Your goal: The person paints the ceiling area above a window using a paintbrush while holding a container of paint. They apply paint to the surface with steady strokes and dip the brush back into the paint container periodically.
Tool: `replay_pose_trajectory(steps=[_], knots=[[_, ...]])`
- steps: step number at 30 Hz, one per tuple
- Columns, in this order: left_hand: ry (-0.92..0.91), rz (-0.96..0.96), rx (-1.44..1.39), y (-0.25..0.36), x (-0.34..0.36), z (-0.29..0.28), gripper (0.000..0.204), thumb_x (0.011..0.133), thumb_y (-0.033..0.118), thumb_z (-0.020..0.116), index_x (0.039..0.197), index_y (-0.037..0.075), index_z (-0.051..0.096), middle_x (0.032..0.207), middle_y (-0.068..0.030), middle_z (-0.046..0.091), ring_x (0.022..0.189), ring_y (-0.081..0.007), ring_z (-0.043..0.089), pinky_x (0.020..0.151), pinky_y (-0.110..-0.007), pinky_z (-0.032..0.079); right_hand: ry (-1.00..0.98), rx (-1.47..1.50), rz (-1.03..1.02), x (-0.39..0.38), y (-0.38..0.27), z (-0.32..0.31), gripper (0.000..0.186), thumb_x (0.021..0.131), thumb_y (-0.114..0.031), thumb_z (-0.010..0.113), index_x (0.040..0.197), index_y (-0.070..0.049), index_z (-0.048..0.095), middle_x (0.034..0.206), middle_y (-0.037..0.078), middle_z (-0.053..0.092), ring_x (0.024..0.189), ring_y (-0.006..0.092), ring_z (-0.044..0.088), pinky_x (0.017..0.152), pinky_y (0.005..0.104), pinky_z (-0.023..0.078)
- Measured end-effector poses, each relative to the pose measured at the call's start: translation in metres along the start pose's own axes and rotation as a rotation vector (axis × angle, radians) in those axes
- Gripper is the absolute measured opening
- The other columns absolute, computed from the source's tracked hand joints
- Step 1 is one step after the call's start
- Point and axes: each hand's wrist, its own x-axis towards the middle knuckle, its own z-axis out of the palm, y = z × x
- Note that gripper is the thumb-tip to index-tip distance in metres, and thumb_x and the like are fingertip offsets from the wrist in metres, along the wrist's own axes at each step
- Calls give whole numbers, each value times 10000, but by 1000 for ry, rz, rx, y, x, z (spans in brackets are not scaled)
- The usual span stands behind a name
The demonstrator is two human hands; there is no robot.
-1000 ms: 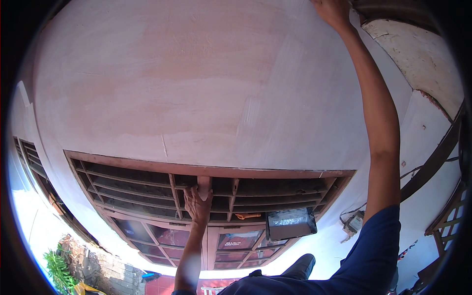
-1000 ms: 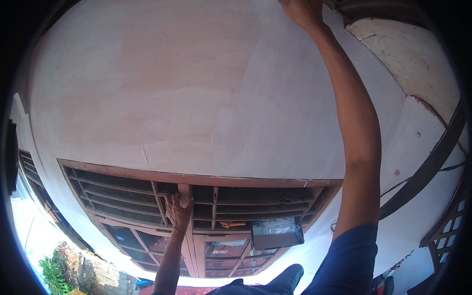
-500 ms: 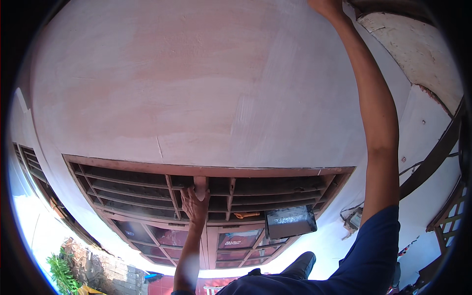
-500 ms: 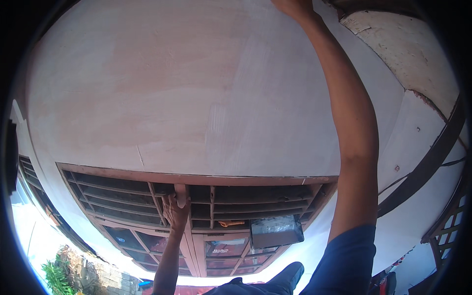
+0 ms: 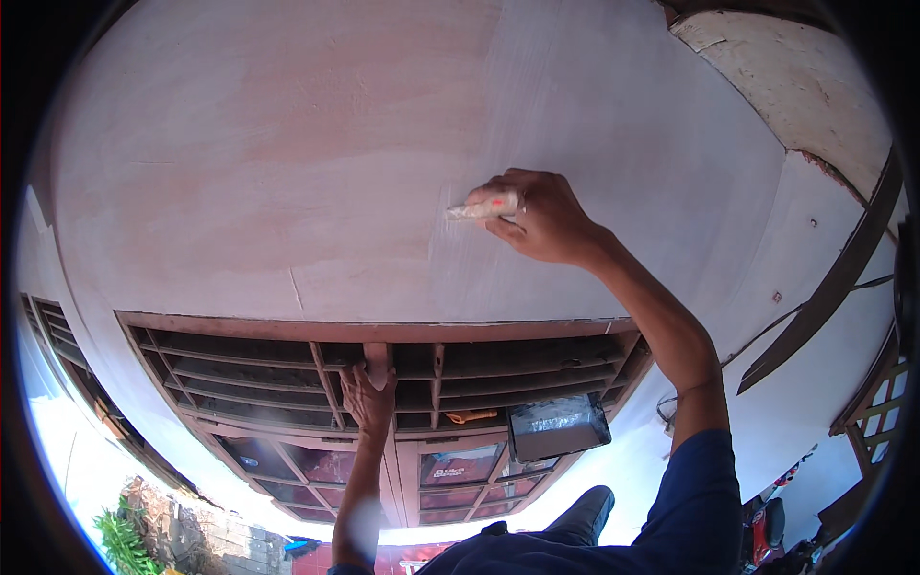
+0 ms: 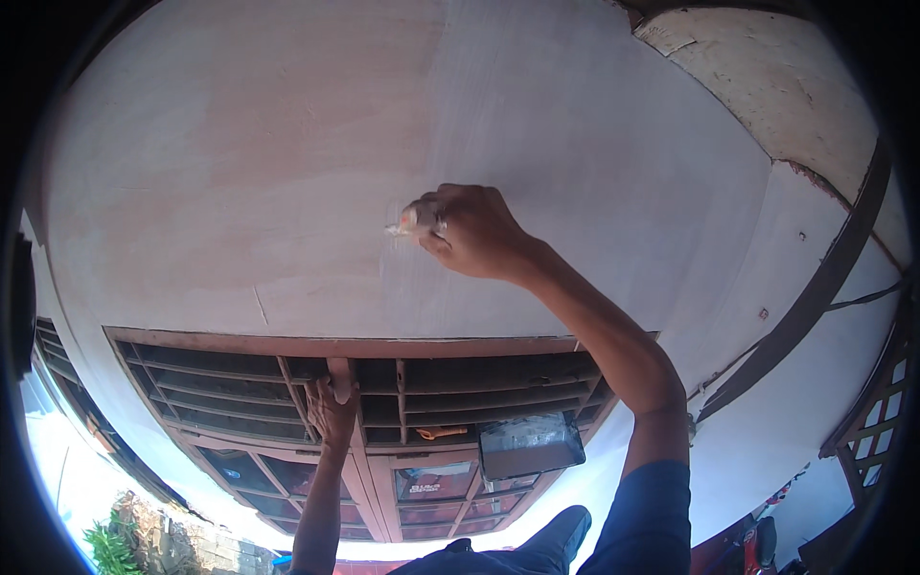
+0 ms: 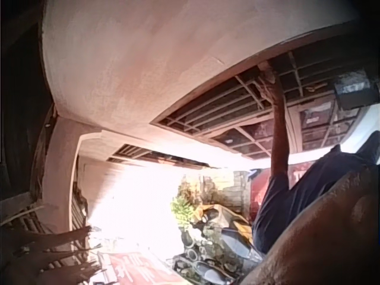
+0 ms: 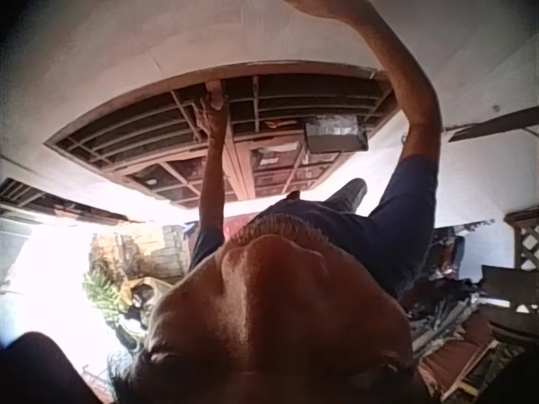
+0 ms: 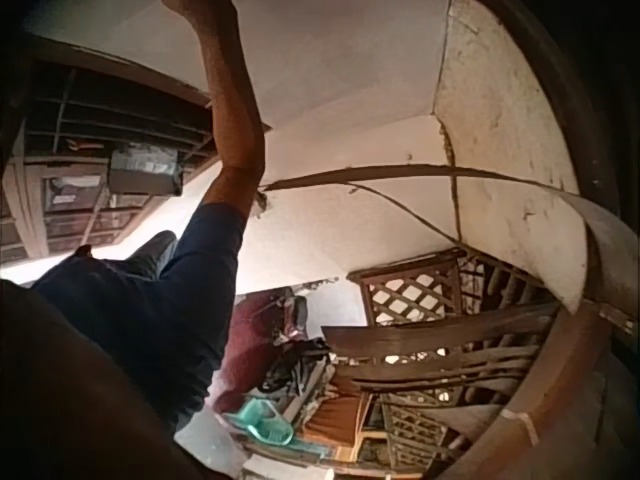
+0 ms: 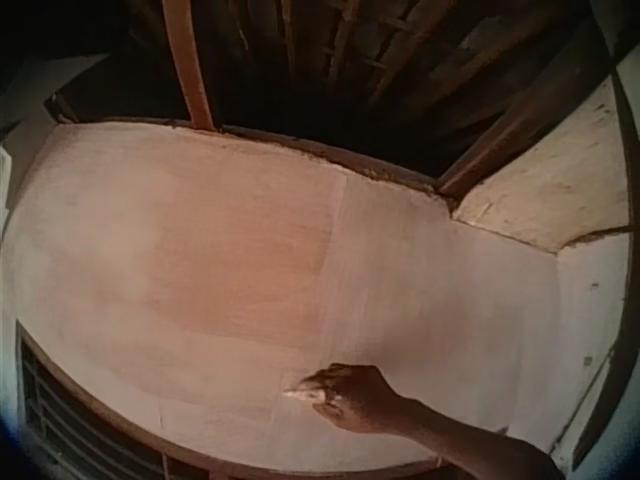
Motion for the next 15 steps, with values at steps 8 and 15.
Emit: replay_pose_trajectory(steps=[8,15], knots=[[15,-3,-18,-8,2,-5,523,649,274,785,1015,48,488,1001,-171,491,864,-374,543,673,-472,443,432,-157,148,135,102,-95,350,771,-374,659,780,-25,676,724,124,662,688,284,644,642,392,500],[9,-30,-13,5,0,-5,521,655,282,780,1022,46,495,1010,-173,493,879,-379,543,683,-479,445,771,-444,467,164,136,-156,362,822,-283,687,894,66,628,886,182,654,803,288,630,711,384,488]])
